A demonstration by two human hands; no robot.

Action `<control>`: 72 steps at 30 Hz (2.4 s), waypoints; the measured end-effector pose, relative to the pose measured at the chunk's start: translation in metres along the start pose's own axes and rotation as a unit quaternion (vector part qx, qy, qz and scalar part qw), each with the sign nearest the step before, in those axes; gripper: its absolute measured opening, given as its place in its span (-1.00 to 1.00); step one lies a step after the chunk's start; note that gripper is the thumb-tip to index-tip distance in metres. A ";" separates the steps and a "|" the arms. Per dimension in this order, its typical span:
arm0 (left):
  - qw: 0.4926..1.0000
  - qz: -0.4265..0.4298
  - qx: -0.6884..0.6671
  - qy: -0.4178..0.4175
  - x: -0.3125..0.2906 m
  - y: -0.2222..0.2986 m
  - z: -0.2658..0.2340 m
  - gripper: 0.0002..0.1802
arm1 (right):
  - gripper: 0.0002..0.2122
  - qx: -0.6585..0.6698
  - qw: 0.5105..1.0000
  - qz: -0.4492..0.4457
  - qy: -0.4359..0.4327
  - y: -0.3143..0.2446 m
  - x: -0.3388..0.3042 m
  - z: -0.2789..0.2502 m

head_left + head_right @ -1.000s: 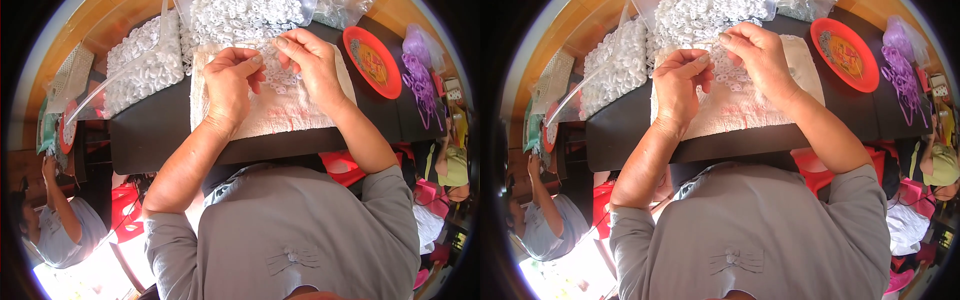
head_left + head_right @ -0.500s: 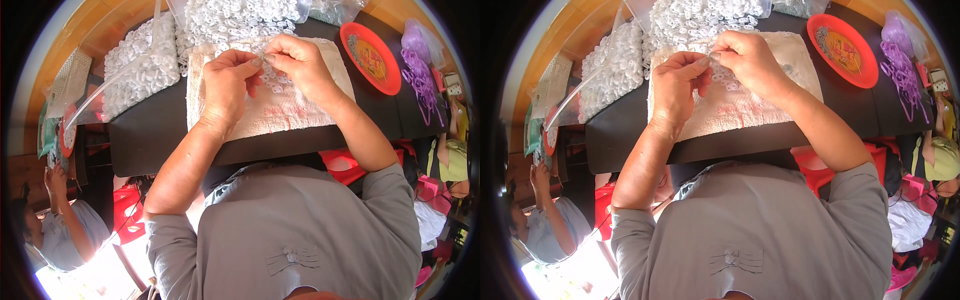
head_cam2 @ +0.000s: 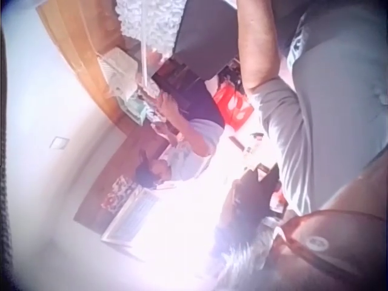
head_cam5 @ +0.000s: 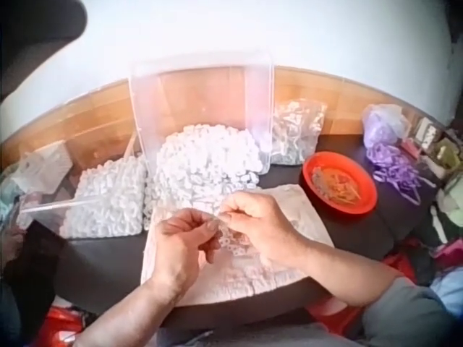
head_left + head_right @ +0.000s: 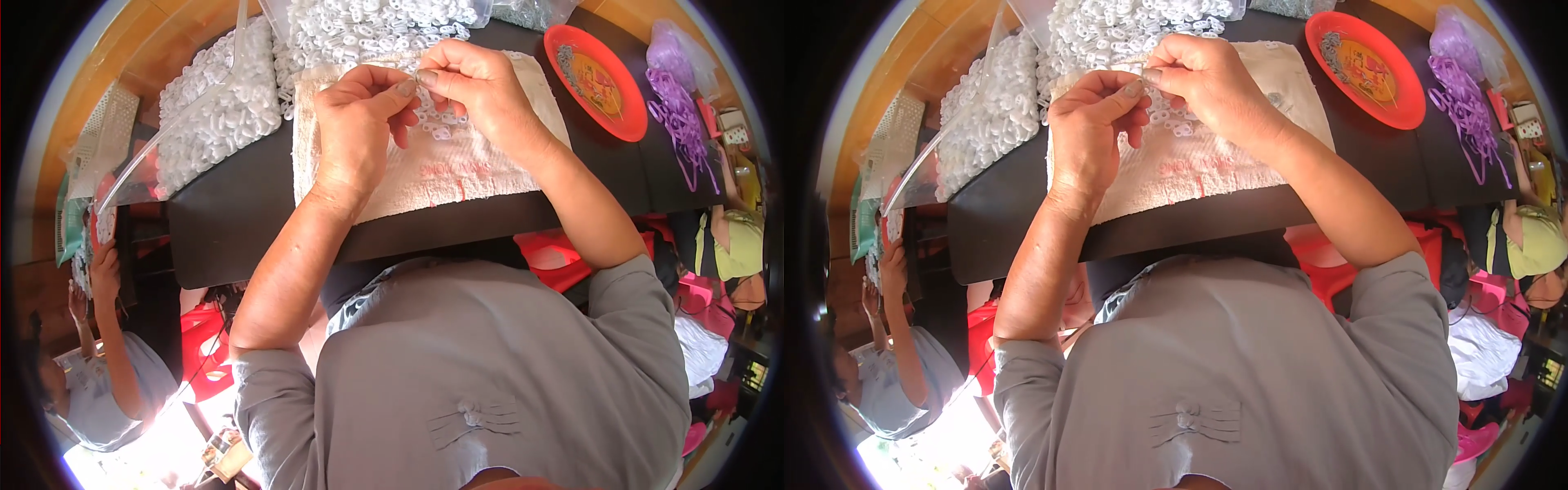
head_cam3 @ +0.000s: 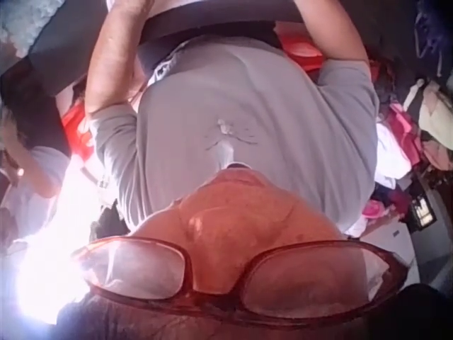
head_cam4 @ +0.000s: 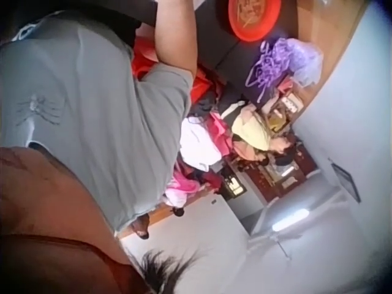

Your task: Manual assembly of small white ring-like components at a workbench.

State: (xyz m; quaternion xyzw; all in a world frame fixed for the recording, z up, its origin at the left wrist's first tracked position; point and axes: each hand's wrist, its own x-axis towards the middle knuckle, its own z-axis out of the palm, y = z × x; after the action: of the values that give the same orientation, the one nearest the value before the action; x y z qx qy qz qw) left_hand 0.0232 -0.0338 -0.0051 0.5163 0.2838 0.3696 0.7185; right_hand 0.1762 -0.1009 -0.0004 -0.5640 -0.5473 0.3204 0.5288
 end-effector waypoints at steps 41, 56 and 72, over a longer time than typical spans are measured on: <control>0.999 -0.038 -0.014 0.021 0.004 0.004 -0.007 -0.95 | -0.92 -0.557 0.811 -0.171 -0.042 0.021 -0.022 -0.043; 0.995 -0.063 -0.076 -0.032 0.007 0.002 -0.010 -0.86 | -0.90 -0.562 0.813 -0.146 0.039 0.030 -0.004 -0.042; 0.997 -0.069 -0.032 -0.033 0.004 0.004 -0.009 -0.84 | -0.96 -0.465 0.870 -0.141 0.080 0.027 -0.009 -0.062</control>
State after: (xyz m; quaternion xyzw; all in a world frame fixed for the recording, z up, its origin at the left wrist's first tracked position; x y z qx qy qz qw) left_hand 0.0177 -0.0246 -0.0046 0.4840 0.2824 0.3109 0.7677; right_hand 0.2406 -0.1207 -0.0129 -0.6850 -0.6630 -0.0957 0.2866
